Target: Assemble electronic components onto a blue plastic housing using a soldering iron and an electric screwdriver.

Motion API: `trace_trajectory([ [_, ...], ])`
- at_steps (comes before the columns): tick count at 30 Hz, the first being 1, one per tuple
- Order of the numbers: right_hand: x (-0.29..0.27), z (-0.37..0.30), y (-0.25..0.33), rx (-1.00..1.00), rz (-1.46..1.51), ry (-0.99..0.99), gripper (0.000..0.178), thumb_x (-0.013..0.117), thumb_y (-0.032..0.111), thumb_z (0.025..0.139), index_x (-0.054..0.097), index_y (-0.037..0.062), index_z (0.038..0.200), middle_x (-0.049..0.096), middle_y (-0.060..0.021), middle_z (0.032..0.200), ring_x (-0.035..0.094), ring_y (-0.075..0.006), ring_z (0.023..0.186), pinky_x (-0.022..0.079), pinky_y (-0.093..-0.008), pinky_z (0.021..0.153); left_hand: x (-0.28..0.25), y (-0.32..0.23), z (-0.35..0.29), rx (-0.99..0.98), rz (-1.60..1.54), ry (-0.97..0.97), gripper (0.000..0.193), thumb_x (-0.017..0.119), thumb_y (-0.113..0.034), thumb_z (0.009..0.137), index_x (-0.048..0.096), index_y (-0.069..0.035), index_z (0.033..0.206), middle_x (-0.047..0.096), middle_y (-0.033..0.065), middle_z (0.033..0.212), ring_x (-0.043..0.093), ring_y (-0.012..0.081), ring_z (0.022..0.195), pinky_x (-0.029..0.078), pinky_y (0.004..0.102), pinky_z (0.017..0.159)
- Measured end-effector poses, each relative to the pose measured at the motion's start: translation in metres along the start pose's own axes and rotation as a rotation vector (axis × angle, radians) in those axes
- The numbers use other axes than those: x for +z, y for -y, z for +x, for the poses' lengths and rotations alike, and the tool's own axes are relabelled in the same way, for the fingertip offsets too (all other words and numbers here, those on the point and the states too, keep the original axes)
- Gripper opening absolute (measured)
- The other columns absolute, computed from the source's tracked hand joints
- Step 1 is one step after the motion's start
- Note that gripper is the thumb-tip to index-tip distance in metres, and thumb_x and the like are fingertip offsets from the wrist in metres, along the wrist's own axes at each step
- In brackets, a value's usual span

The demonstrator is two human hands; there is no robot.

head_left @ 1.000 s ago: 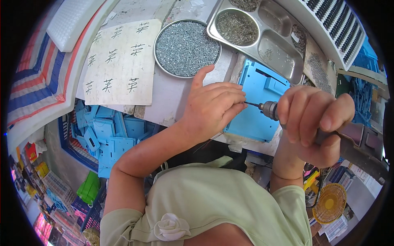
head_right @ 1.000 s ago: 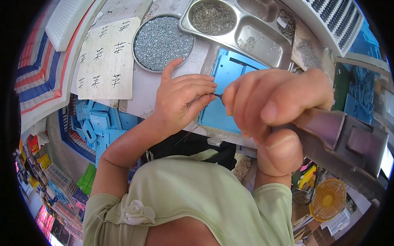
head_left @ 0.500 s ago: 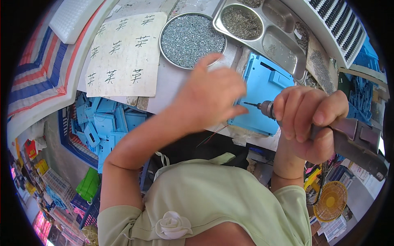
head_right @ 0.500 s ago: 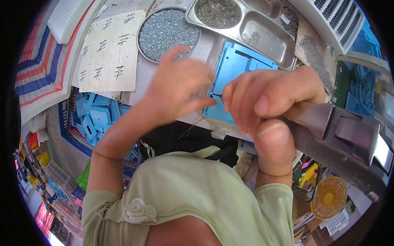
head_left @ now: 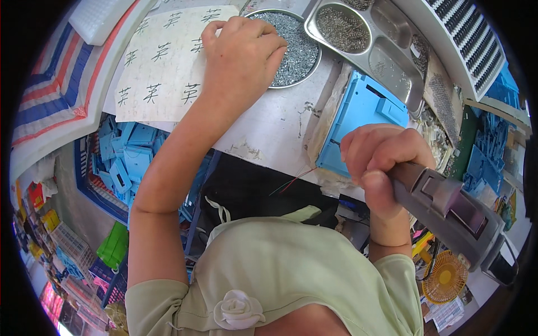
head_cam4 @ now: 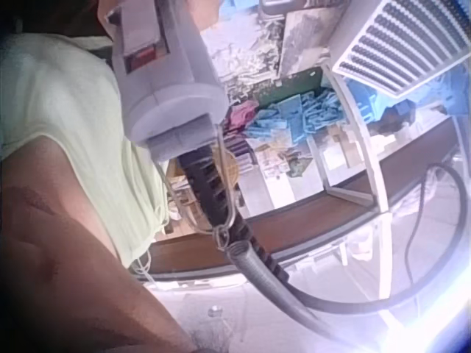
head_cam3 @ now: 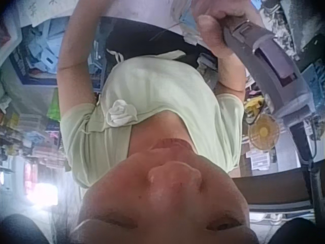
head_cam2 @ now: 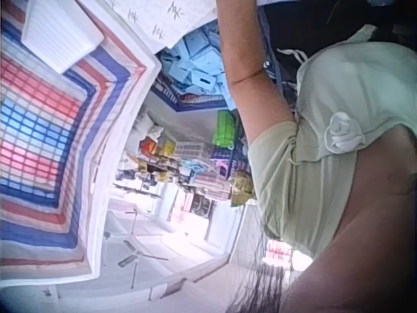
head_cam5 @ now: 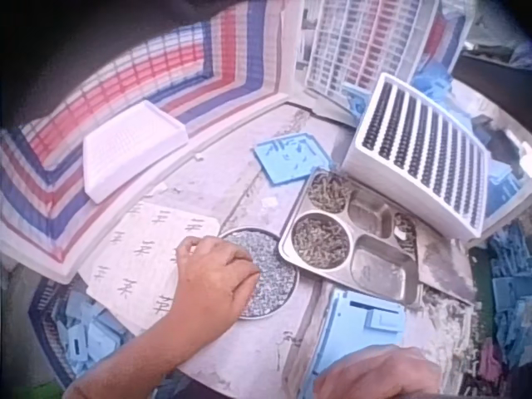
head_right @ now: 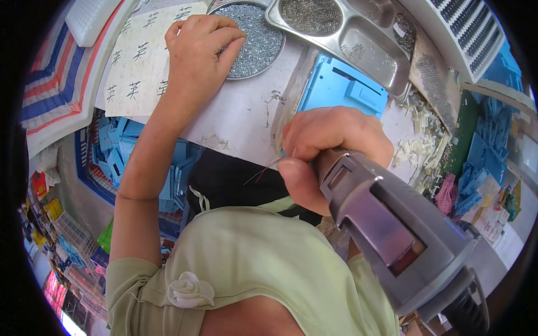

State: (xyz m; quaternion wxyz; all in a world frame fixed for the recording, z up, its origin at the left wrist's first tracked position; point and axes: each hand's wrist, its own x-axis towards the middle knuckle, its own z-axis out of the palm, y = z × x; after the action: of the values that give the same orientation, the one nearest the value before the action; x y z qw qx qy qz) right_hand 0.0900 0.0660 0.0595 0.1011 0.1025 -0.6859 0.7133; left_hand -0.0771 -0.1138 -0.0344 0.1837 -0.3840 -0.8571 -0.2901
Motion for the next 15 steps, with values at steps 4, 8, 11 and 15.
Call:
trace_trajectory([
  [4,0.0,-0.002,-0.007,-0.042,-0.025,-0.011,0.02,0.075,-0.005,0.081,0.059,0.0008,0.092,0.063,-0.0082,0.073,0.064,-0.023,0.065,0.057,-0.0348,0.069,-0.004,-0.019,-0.016,-0.037,-0.404,0.138,0.01,0.074,-0.017,0.085,0.072,-0.015,0.094,0.069,-0.0006,0.094,0.062,0.0209,0.098,0.035,0.0464,0.1],
  [8,-0.012,0.012,0.011,-0.157,0.164,0.037,0.025,0.078,0.01,0.087,0.056,0.0037,0.098,0.061,-0.0054,0.068,0.061,-0.0191,0.057,0.055,-0.034,0.061,-0.016,-0.061,-0.043,0.035,-0.564,0.193,0.016,0.079,-0.01,0.08,0.069,-0.013,0.092,0.071,0.0018,0.097,0.063,0.0226,0.094,0.038,0.0443,0.096],
  [11,-0.013,0.011,0.03,-0.173,0.169,0.062,0.023,0.071,0.026,0.093,0.054,0.0123,0.101,0.059,0.0034,0.064,0.056,-0.0112,0.051,0.049,-0.0293,0.054,-0.017,-0.079,-0.055,0.039,-0.66,0.196,0.019,0.08,-0.009,0.079,0.07,-0.014,0.095,0.072,-0.0001,0.099,0.063,0.0214,0.092,0.035,0.045,0.099],
  [15,-0.016,0.01,0.03,-0.158,0.134,0.1,0.022,0.068,0.032,0.096,0.054,0.0162,0.102,0.059,0.0071,0.064,0.055,-0.0083,0.049,0.047,-0.027,0.052,-0.018,-0.083,-0.056,0.048,-0.66,0.172,0.022,0.081,-0.008,0.077,0.071,-0.015,0.096,0.072,-0.0016,0.099,0.063,0.0201,0.091,0.033,0.0456,0.102],
])
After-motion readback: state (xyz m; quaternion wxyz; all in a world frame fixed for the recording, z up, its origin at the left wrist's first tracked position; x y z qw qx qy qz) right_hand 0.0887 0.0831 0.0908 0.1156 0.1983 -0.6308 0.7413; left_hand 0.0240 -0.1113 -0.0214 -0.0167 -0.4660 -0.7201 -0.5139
